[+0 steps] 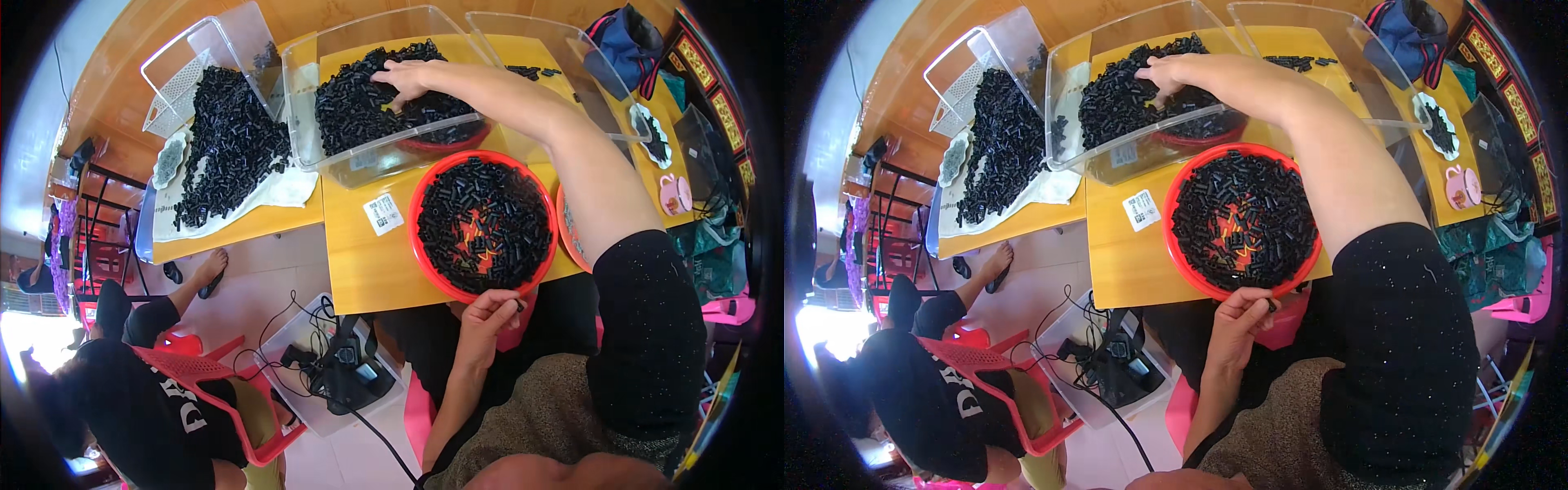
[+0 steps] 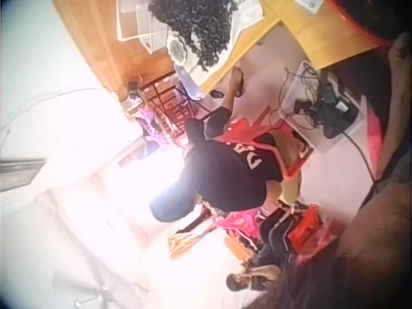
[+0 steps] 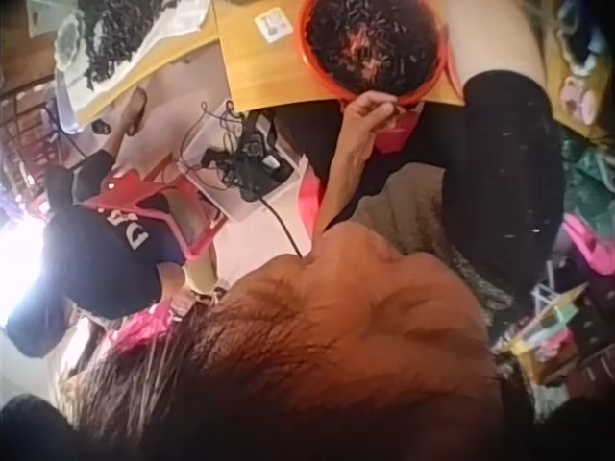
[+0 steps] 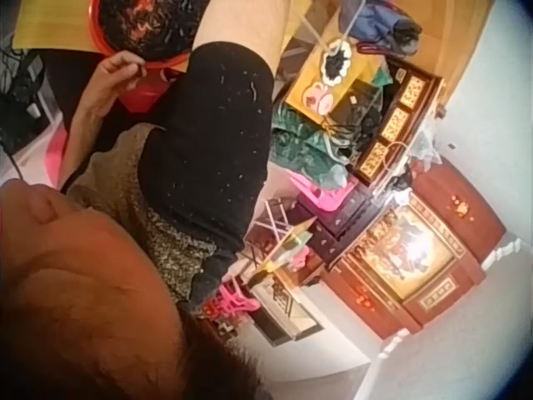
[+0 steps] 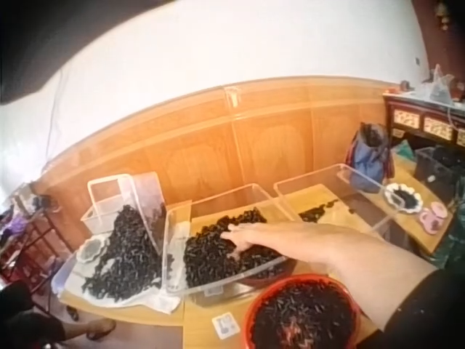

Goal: The person assembles small black plastic components with silver metal rings by hand.

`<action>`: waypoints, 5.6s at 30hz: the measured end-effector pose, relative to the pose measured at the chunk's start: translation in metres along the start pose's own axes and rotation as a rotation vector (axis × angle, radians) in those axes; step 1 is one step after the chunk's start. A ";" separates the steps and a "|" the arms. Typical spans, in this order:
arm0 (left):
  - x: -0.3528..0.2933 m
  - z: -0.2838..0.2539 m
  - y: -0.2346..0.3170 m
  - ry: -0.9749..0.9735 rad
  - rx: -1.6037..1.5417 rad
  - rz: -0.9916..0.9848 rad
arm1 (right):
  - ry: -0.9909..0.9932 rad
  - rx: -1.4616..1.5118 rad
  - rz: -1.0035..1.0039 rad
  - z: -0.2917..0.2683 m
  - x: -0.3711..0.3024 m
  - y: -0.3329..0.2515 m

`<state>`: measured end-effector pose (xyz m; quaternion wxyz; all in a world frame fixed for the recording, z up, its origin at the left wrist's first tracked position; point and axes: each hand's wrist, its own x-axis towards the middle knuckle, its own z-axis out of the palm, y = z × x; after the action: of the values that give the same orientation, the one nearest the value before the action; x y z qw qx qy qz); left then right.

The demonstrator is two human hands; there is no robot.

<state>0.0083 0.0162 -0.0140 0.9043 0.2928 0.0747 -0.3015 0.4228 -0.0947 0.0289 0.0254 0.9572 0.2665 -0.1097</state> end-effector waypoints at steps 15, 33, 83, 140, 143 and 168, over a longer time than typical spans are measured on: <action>0.001 -0.004 0.003 -0.005 -0.050 -0.011 | 0.059 0.140 0.079 0.024 0.002 -0.011; 0.003 -0.001 0.002 0.020 -0.094 0.028 | -0.008 1.060 0.255 -0.107 -0.151 -0.025; 0.003 -0.001 -0.002 0.036 -0.148 0.073 | 0.380 0.485 0.208 0.077 -0.278 -0.106; -0.003 0.006 0.000 0.120 -0.103 0.270 | 0.472 1.910 0.159 0.073 -0.379 -0.194; -0.004 0.009 -0.001 0.164 -0.055 0.305 | 0.477 1.913 0.157 0.075 -0.379 -0.196; -0.003 0.007 -0.005 0.091 -0.111 0.214 | 0.588 1.760 0.086 0.083 -0.379 -0.193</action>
<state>0.0027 0.0102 -0.0097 0.9418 0.2620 0.1004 -0.1852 -0.0097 -0.1296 0.0344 -0.7746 0.6302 0.0473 -0.0244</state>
